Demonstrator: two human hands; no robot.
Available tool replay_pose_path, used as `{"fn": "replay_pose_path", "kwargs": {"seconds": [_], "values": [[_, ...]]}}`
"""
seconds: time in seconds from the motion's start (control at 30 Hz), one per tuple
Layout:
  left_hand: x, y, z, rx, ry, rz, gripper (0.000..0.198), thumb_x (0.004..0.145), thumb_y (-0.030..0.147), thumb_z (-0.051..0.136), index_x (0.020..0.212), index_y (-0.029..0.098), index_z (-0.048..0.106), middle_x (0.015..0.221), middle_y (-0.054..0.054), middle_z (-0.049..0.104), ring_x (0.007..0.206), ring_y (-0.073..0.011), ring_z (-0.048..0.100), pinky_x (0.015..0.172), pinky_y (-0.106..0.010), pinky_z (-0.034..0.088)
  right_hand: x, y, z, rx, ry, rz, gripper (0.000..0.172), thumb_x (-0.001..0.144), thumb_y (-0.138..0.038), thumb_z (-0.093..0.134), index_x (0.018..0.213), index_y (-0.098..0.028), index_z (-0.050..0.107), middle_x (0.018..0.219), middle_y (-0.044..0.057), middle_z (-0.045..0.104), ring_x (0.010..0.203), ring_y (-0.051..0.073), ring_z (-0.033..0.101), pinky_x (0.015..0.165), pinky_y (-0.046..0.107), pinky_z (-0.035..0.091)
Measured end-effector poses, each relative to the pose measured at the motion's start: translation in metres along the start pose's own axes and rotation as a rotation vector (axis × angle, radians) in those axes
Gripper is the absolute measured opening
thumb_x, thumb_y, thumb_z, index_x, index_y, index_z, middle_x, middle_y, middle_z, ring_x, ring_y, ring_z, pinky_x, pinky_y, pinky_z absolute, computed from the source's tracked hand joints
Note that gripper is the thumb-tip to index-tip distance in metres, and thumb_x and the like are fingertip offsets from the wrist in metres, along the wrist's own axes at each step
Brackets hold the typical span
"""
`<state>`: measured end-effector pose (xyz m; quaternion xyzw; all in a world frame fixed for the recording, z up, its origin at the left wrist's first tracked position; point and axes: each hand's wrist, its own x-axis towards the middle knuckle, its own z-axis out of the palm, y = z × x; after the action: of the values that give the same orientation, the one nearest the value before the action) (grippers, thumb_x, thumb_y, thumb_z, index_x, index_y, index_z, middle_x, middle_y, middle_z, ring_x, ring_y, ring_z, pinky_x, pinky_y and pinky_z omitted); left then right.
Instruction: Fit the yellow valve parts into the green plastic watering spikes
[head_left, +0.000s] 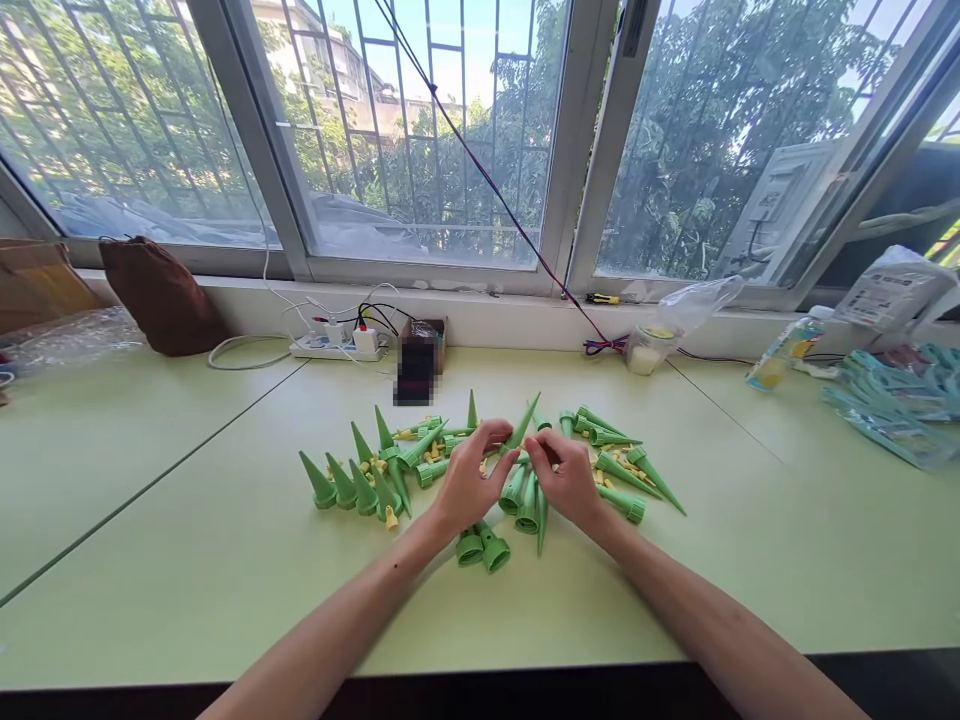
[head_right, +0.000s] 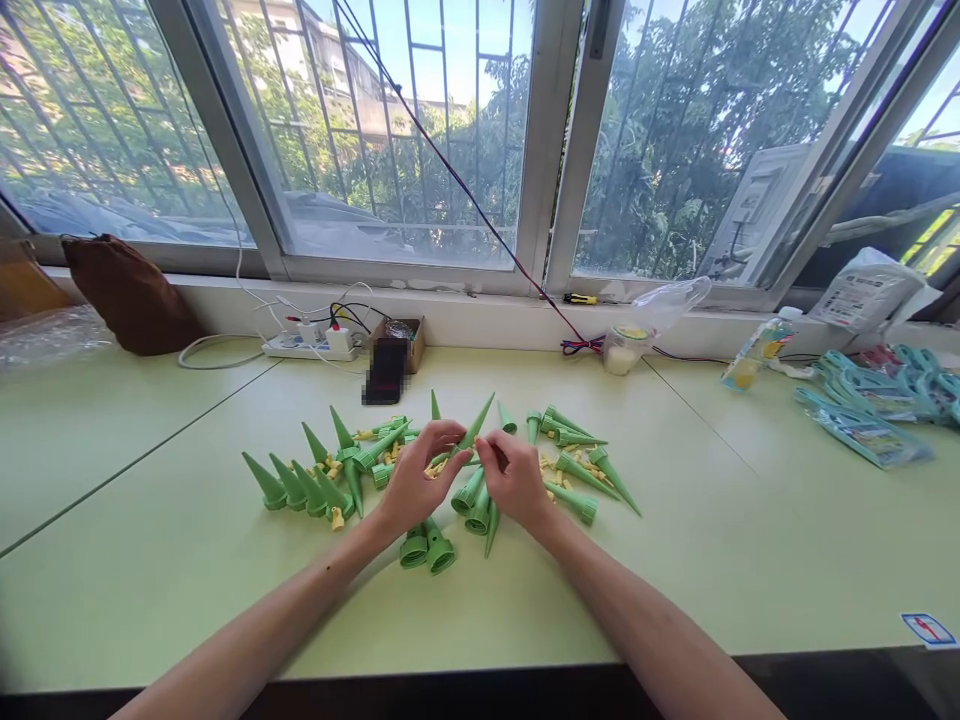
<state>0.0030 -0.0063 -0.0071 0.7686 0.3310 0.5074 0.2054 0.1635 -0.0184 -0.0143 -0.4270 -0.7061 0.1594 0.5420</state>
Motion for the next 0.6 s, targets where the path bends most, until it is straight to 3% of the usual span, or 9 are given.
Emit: {"fn": "replay_pose_path", "kwargs": {"seconds": [0.4, 0.6], "values": [[0.0079, 0.0004, -0.0087, 0.169, -0.021, 0.043, 0.035, 0.087, 0.016, 0.060, 0.122, 0.024, 0.055, 0.108, -0.006, 0.068, 0.103, -0.0197, 0.063, 0.086, -0.033, 0.053, 0.0007, -0.0061, 0.0004, 0.067, -0.103, 0.025, 0.020, 0.096, -0.030, 0.049, 0.087, -0.017, 0.061, 0.064, -0.002, 0.052, 0.054, 0.010, 0.042, 0.052, 0.023, 0.034], [0.0076, 0.0036, -0.0097, 0.220, -0.044, 0.064, 0.044, 0.079, 0.015, 0.066, 0.122, 0.023, 0.057, 0.102, -0.003, 0.069, 0.087, -0.0161, 0.062, 0.078, -0.028, 0.052, 0.0018, -0.0053, -0.0002, 0.038, -0.084, -0.020, 0.020, 0.095, -0.025, 0.050, 0.081, -0.016, 0.061, 0.069, -0.001, 0.056, 0.060, 0.011, 0.046, 0.057, 0.023, 0.036]]}}
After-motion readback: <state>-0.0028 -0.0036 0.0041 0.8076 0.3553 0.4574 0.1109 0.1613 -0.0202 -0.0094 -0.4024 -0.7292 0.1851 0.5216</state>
